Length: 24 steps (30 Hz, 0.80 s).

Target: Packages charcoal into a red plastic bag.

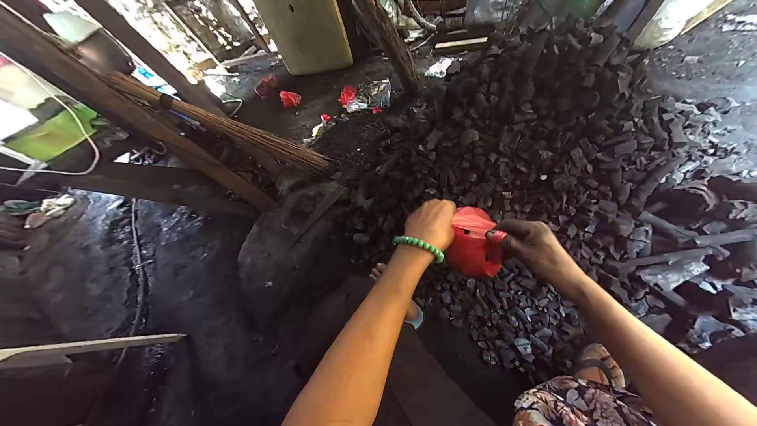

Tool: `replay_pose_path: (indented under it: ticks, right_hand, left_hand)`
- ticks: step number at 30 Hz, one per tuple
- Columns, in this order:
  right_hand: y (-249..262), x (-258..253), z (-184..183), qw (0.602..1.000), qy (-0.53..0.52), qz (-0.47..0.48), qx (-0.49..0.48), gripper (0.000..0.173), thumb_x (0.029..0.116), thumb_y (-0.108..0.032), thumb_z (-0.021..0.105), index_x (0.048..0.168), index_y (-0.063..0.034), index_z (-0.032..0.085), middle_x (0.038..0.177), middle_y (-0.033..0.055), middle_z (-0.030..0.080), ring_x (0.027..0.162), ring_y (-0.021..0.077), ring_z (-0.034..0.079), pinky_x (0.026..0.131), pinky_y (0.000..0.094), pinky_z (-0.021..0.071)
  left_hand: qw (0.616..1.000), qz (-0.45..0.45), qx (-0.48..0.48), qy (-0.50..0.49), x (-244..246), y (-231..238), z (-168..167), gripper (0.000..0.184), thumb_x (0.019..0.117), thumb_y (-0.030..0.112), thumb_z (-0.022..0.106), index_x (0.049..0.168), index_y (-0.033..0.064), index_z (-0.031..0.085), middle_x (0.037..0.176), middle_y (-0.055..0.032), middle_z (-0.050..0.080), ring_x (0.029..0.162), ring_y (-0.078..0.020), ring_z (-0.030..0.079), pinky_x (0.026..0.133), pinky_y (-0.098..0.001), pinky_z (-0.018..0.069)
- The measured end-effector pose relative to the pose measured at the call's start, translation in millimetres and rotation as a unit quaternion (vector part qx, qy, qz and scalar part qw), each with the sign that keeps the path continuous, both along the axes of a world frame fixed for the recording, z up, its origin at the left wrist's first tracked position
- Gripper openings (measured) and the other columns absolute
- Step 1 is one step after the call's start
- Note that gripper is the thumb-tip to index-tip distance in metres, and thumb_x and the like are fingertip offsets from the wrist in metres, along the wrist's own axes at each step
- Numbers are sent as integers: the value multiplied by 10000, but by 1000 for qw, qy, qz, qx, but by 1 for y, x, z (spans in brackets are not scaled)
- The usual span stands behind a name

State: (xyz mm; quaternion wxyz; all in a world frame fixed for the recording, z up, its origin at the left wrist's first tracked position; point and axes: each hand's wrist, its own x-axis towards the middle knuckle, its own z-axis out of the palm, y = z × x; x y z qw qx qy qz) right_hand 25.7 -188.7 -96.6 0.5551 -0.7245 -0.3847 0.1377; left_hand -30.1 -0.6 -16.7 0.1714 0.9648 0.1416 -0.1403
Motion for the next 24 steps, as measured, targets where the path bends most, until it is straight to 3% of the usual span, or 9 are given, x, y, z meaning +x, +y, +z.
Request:
replay_pose_path:
  ticks: [4,8,10,12,14,16,18,21,24]
  right_hand:
    - [-1,-13,-35,994,107,21,23,254,1064,-147,511,926,-32,690,726,-27,694,636,4,643,626,189,547]
    - [-6,-9,-88,967,251,6,42,158,1026,-54,542,1115,-13,665,908,29,734,780,88,720,747,280,630]
    - [-17,-10,-137,978,168,42,-113,406,954,-105,698,1327,9,587,1195,141,683,1069,218,684,945,409,574]
    - [-34,-34,-185,938,3,187,-292,518,894,-176,767,1364,-17,618,1420,253,561,1372,430,486,1127,655,368]
    - [-52,-71,-223,861,-127,344,-354,434,933,-136,705,1364,-150,665,1550,232,462,1493,529,269,1113,835,152]
    - [-65,-90,-250,801,-175,439,-368,470,979,-76,625,1424,-228,629,1635,191,354,1539,517,134,1114,842,34]
    - [-73,-85,-261,784,-205,459,-364,486,988,-47,597,1440,-224,611,1644,176,344,1550,490,130,1126,825,28]
    - [-80,-56,-257,821,-227,384,-357,427,927,8,655,1313,-168,704,1575,165,460,1515,517,227,1097,859,100]
    - [-80,-22,-244,825,-195,335,-411,381,971,-9,606,1303,-165,709,1594,163,434,1508,543,214,1073,878,101]
  left_hand:
    - [994,94,-43,-33,3,29,7,288,978,-3,577,1253,28,656,1116,-248,671,1015,-413,664,879,-614,514]
    - [940,228,-242,-82,1,42,5,353,976,-46,590,1322,21,575,997,-160,657,711,-173,591,677,-322,505]
    - [876,302,-356,-120,-6,37,10,396,977,-44,586,1358,39,511,935,-113,618,575,-91,516,539,-222,453]
    - [830,339,-418,-146,-13,36,16,440,985,-6,584,1403,60,464,925,-93,628,552,-70,510,488,-195,420]
    - [813,356,-432,-157,-18,38,21,451,1010,52,573,1436,78,430,941,-94,637,579,-79,543,488,-195,427]
    - [811,366,-427,-164,-21,40,25,461,1024,74,560,1459,101,408,966,-104,623,608,-101,566,512,-211,456]
    - [812,369,-420,-169,-21,41,28,460,1030,76,556,1460,119,399,976,-106,624,619,-109,578,541,-223,477]
    - [815,356,-417,-188,-19,43,29,468,1022,54,565,1456,117,401,931,-86,606,587,-97,575,528,-209,492]
    - [808,345,-425,-217,-14,41,31,481,1014,31,567,1456,123,400,895,-76,593,572,-90,578,526,-201,506]
